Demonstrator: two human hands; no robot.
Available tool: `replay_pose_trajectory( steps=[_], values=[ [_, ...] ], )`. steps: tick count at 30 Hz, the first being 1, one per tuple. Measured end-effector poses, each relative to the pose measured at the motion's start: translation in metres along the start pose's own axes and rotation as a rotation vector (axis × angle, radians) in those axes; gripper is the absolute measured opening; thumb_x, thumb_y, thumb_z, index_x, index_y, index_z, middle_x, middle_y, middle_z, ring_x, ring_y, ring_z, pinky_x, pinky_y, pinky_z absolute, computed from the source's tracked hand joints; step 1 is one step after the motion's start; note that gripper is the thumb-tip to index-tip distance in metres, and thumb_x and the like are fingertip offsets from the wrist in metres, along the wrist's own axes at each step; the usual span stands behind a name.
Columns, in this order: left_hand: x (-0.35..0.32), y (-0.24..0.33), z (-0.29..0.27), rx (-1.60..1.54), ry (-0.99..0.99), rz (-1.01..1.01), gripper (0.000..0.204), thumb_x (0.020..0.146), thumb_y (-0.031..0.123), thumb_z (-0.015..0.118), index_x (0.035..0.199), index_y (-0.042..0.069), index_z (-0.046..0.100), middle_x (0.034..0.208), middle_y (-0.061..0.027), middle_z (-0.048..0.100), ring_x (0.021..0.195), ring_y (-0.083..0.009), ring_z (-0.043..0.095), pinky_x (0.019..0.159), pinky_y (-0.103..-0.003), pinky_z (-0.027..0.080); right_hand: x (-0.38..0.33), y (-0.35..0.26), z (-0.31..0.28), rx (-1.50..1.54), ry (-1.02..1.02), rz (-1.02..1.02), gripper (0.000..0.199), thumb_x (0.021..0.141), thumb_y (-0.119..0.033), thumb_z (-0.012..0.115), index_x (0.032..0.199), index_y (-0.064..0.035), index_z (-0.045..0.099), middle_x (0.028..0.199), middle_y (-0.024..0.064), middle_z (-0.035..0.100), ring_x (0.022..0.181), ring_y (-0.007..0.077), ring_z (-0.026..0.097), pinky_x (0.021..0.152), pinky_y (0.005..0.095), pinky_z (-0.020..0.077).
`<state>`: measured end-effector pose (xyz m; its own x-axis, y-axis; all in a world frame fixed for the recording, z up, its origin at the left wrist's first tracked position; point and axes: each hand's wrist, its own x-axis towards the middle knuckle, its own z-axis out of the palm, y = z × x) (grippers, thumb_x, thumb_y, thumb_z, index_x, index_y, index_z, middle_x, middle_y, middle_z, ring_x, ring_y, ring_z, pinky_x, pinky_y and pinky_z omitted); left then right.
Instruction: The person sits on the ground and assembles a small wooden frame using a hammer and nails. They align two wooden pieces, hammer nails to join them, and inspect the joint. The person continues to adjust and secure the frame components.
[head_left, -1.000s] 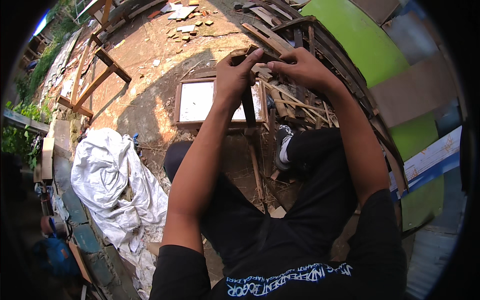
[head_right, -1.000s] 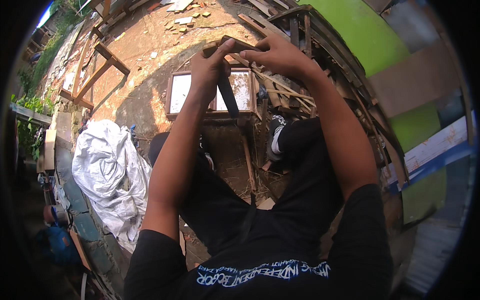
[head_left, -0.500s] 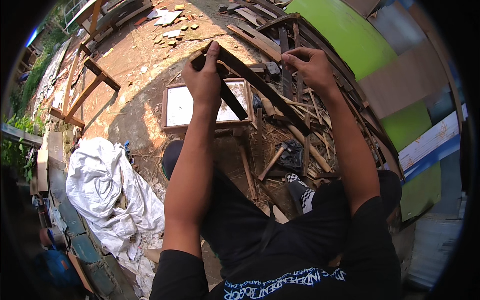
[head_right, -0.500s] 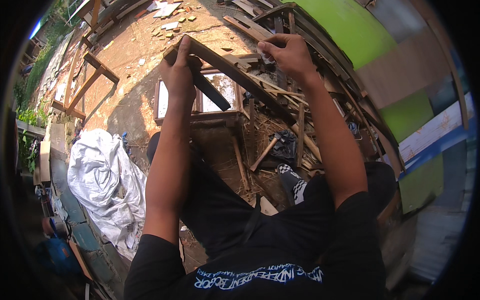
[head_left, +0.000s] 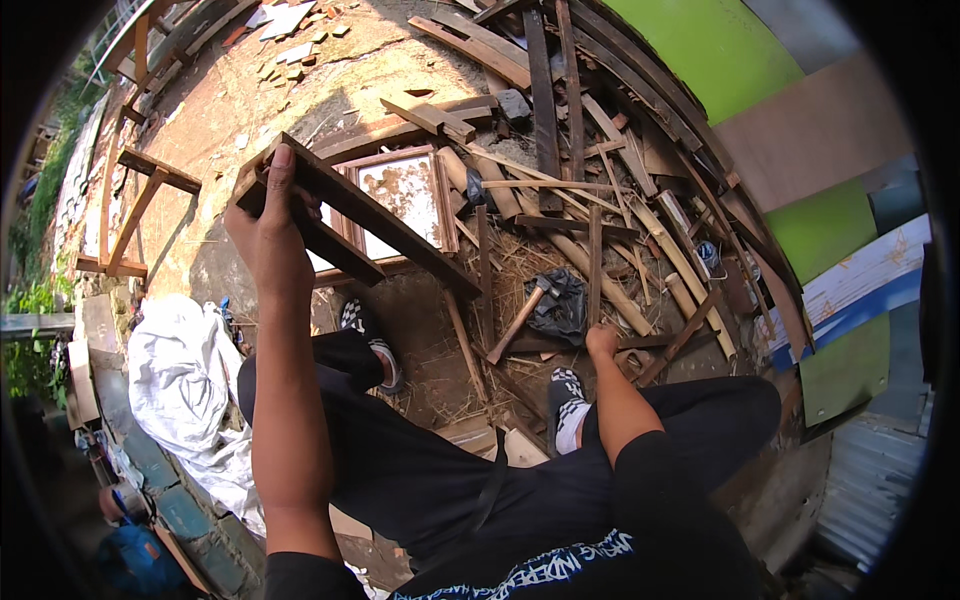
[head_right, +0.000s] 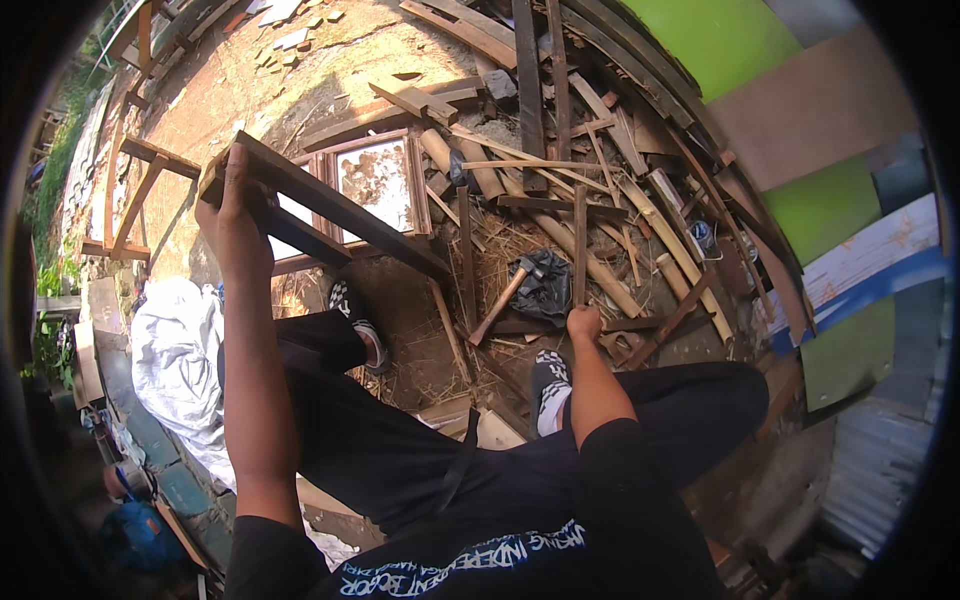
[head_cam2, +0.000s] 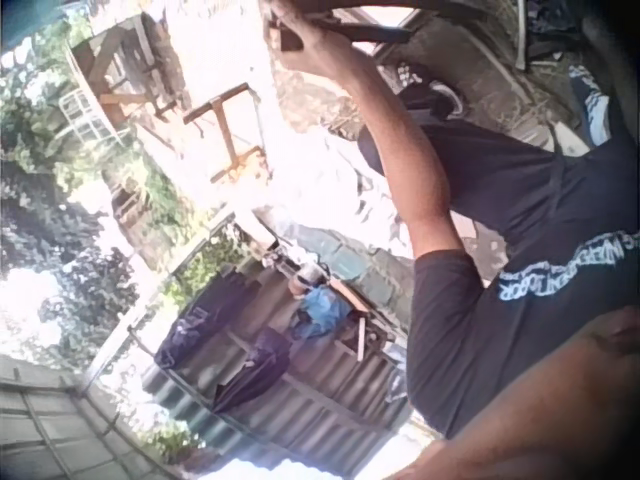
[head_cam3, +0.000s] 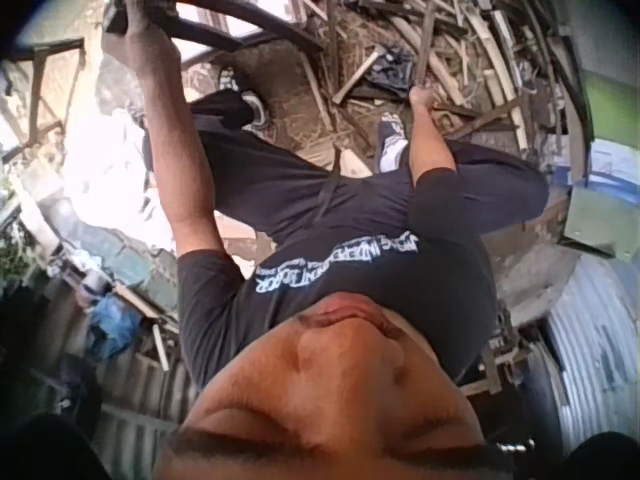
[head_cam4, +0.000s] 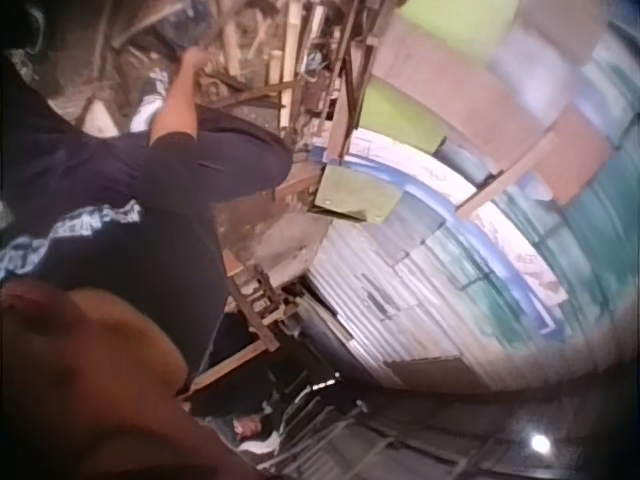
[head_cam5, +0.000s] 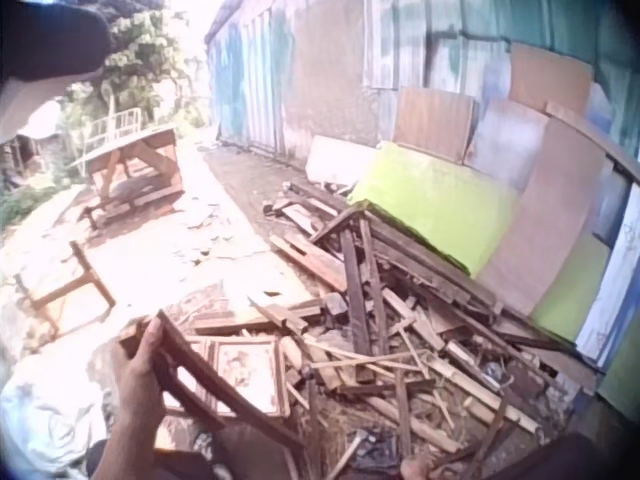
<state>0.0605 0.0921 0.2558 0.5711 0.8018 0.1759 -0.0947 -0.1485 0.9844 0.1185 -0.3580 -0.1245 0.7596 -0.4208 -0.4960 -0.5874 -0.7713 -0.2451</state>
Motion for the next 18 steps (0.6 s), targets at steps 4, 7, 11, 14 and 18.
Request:
replay_pose_trajectory(
  steps=[4, 7, 11, 14, 18],
  values=[
    [0.0, -0.012, 0.003, -0.009, -0.004, 0.005, 0.028, 0.099, 0.027, 0.07, 0.105, 0.001, 0.065, 0.069, -0.0037, 0.06, 0.058, -0.0105, 0.057, 0.054, -0.025, 0.044, 0.03, 0.01, 0.001, -0.044, -0.018, -0.092, 0.063, 0.094, -0.042, 0.066, 0.136, 0.0046, 0.057, 0.126, 0.0305, 0.065, 0.124, 0.0448, 0.059, 0.106, 0.0488, 0.0453],
    [0.002, -0.015, 0.012, -0.028, -0.04, -0.026, 0.025, 0.1, 0.026, 0.068, 0.103, 0.001, 0.064, 0.069, -0.004, 0.059, 0.06, -0.0104, 0.056, 0.056, -0.024, 0.043, 0.06, 0.002, 0.001, -0.12, -0.1, -0.128, 0.071, 0.091, -0.045, 0.071, 0.142, 0.0006, 0.054, 0.133, 0.0266, 0.063, 0.127, 0.0419, 0.059, 0.107, 0.0473, 0.0456],
    [0.005, -0.023, 0.014, 0.015, -0.016, -0.004, 0.035, 0.098, 0.029, 0.072, 0.112, -0.003, 0.067, 0.065, -0.0043, 0.06, 0.056, -0.0102, 0.055, 0.053, -0.023, 0.043, 0.064, -0.019, 0.001, -0.171, -0.216, -0.16, 0.069, 0.09, -0.046, 0.073, 0.142, -0.004, 0.056, 0.136, 0.0232, 0.063, 0.128, 0.0388, 0.059, 0.106, 0.0473, 0.0463],
    [0.007, -0.024, 0.01, 0.031, -0.013, -0.013, 0.037, 0.097, 0.03, 0.072, 0.112, -0.003, 0.067, 0.065, -0.0046, 0.06, 0.056, -0.0105, 0.055, 0.054, -0.023, 0.043, 0.048, -0.029, -0.012, -0.111, -0.102, -0.222, 0.056, 0.087, -0.039, 0.074, 0.132, -0.0063, 0.064, 0.124, 0.0245, 0.067, 0.119, 0.0415, 0.062, 0.099, 0.049, 0.0491],
    [0.014, -0.017, 0.013, 0.041, 0.031, 0.02, 0.034, 0.099, 0.027, 0.071, 0.114, -0.002, 0.064, 0.065, -0.0036, 0.057, 0.057, -0.0109, 0.055, 0.055, -0.025, 0.043, 0.027, -0.052, -0.044, 0.065, 0.115, -0.439, 0.038, 0.081, -0.03, 0.077, 0.109, -0.0046, 0.072, 0.101, 0.0248, 0.072, 0.099, 0.0447, 0.067, 0.087, 0.0513, 0.0525]
  ],
)
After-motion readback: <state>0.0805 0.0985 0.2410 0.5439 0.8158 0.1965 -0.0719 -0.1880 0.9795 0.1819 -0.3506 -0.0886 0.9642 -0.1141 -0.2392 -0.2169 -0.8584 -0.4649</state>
